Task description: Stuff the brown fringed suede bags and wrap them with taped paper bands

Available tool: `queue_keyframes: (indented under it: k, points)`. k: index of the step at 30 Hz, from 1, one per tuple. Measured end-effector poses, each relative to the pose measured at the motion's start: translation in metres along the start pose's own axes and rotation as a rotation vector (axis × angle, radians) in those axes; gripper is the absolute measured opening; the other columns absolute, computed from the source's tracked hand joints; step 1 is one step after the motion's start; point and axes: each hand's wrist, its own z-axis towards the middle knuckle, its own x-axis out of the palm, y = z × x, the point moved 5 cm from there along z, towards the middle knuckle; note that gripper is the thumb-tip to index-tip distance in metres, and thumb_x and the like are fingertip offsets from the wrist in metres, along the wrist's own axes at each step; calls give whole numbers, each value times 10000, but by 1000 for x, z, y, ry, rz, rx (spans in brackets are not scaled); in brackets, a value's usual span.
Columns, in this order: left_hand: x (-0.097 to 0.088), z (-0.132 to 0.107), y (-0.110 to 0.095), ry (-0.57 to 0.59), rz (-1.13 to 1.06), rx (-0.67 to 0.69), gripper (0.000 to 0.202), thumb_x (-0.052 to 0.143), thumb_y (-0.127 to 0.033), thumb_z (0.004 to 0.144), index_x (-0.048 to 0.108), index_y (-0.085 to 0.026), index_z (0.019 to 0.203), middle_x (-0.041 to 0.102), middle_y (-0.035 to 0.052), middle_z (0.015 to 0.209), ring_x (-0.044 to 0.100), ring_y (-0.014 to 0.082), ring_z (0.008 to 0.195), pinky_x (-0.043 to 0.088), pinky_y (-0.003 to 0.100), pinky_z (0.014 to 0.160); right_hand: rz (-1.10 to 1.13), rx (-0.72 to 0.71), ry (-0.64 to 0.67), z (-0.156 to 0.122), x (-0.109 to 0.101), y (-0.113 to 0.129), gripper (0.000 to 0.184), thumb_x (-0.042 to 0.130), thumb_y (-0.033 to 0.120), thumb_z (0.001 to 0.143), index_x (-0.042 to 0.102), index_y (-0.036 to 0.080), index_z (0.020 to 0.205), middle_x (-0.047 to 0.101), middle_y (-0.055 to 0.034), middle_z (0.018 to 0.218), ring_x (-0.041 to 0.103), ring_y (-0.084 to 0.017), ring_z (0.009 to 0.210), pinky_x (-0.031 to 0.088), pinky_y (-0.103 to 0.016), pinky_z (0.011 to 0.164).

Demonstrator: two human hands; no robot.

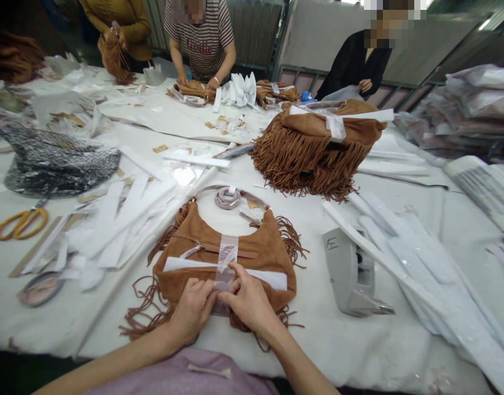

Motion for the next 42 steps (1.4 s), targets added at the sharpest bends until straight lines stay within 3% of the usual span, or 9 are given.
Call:
queue_keyframes:
  k: [4, 8, 11, 14, 18, 22, 25, 32, 42]
  points:
    - [0, -1, 0, 3, -37, 18, 186, 338, -183, 947, 496, -192, 849, 559, 20, 746, 504, 182, 710, 363, 344, 721, -15, -21, -47, 0, 0, 5, 519, 597, 111, 708, 543, 200, 1217, 615, 41, 698, 550, -108, 583, 405, -217, 550]
    - [-3, -3, -1, -34, -29, 24, 188, 336, -181, 947, 485, -194, 833, 561, 22, 739, 496, 185, 699, 372, 348, 722, -74, -62, -64, -3, -2, 14, 627, 666, 148, 669, 502, 222, 1270, 636, 20, 810, 579, -138, 662, 442, -253, 621]
    - [-4, -5, -1, -66, -25, 54, 184, 337, -180, 948, 480, -193, 834, 568, 23, 744, 492, 181, 690, 377, 348, 718, -47, -21, -3, -3, 0, 14, 660, 673, 151, 667, 480, 220, 1295, 626, 36, 765, 568, -134, 632, 427, -247, 594]
    - [-5, -5, -2, -102, -22, 72, 184, 343, -185, 950, 461, -191, 809, 558, 17, 718, 494, 172, 663, 385, 354, 723, 6, 0, -17, -1, 0, 11, 559, 601, 119, 699, 526, 200, 1247, 615, 42, 713, 559, -123, 610, 411, -234, 576]
    - [-9, -5, -4, -114, -112, 50, 52, 425, -224, 937, 454, -187, 914, 607, 17, 746, 541, 181, 693, 399, 381, 757, -42, -21, -87, 3, -2, 8, 413, 568, 114, 712, 624, 195, 1113, 642, 22, 723, 570, -134, 630, 417, -249, 611]
    - [-11, -5, -5, -88, -214, 43, 302, 502, -249, 913, 391, -171, 1183, 665, 16, 783, 592, 197, 753, 395, 421, 833, -180, -78, -72, 7, -4, 13, 157, 585, 121, 707, 678, 202, 803, 652, 2, 715, 578, -155, 658, 401, -264, 626]
    - [-11, -5, -5, -88, -213, 34, 441, 518, -221, 900, 330, -155, 1294, 670, 5, 770, 600, 193, 768, 394, 426, 854, -261, -95, -46, 10, -7, 17, 111, 576, 102, 691, 628, 197, 666, 637, 3, 688, 567, -151, 647, 366, -250, 590]
    - [-10, -2, -7, -77, -191, 23, 528, 516, -213, 899, 268, -139, 1360, 668, -1, 753, 600, 198, 775, 398, 423, 840, -315, -70, 18, 15, -10, 18, 138, 562, 126, 776, 661, 195, 844, 652, 1, 727, 582, -147, 676, 383, -240, 629]
    - [-5, 1, -9, -45, 3, 52, 377, 478, -216, 903, 418, -131, 1266, 615, 18, 731, 573, 179, 709, 413, 400, 806, -749, -205, -58, 19, 3, 10, 165, 517, 184, 902, 620, 179, 773, 609, -54, 802, 560, -191, 806, 414, -272, 715]
